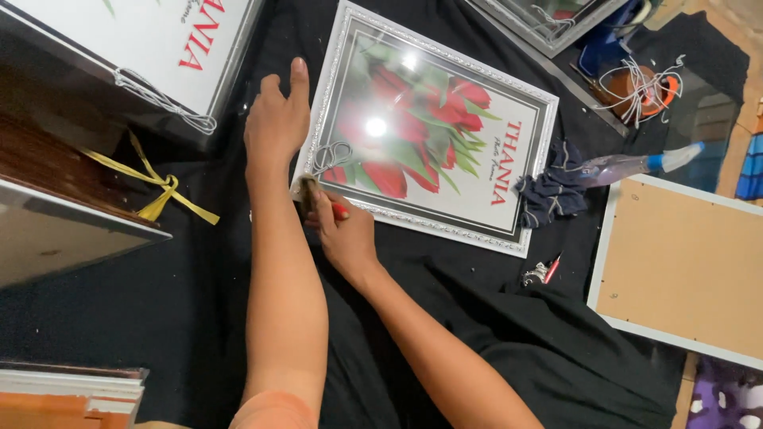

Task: The person wipes the glass surface of a framed picture with a dark cloth and brushes the frame with a small brush. The person repeatedly wipes different areas of the glass and frame, occasionally adjusting the cloth and brush.

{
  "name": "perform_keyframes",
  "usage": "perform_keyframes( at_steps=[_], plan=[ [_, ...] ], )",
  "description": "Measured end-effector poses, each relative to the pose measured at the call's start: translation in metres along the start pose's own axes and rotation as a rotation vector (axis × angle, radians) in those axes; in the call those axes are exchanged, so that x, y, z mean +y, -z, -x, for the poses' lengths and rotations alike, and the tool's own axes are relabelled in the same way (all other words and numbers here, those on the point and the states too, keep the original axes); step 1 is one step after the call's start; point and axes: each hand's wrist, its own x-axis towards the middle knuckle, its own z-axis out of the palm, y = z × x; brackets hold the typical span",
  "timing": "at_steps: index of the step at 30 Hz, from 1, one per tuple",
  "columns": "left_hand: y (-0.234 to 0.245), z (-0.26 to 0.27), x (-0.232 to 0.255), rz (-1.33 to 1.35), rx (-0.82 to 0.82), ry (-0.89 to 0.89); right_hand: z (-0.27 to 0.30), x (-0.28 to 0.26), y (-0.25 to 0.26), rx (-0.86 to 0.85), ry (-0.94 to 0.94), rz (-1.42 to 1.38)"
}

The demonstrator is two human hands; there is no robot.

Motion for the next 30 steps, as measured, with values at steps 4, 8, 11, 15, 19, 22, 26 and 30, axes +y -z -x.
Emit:
perform_keyframes(
  at_steps=[4,8,11,15,19,22,26,30],
  plan=[
    [0.011,0.002,0.000,0.025,0.011,0.041,0.007,-0.020,0.016,0.044,0.101,0.087],
    [0.010,-0.001,0.004,0.092,0.047,0.020,-0.002,0.010,0.016,0.147,0.377,0.564],
    [0.008,-0.003,0.005,0.099,0.026,0.009,-0.005,-0.002,0.007,0.017,0.257,0.480],
    [0.012,-0.002,0.002,0.101,0.011,0.029,-0.030,-0.031,0.027,-0.048,0.175,0.181],
    [0.013,0.002,0.004,0.134,0.050,-0.052,-0.073,-0.052,0.045,-0.259,0.061,0.258],
    [0.011,-0.003,0.002,0.139,-0.008,-0.028,-0.121,-0.065,0.044,-0.367,0.066,0.356],
    [0.011,-0.005,0.003,0.163,-0.034,-0.004,-0.196,-0.096,0.035,-0.304,0.138,0.331],
    [0.005,-0.019,0.000,0.151,-0.060,0.029,-0.269,-0.125,0.030,-0.217,0.277,0.389]
  ],
)
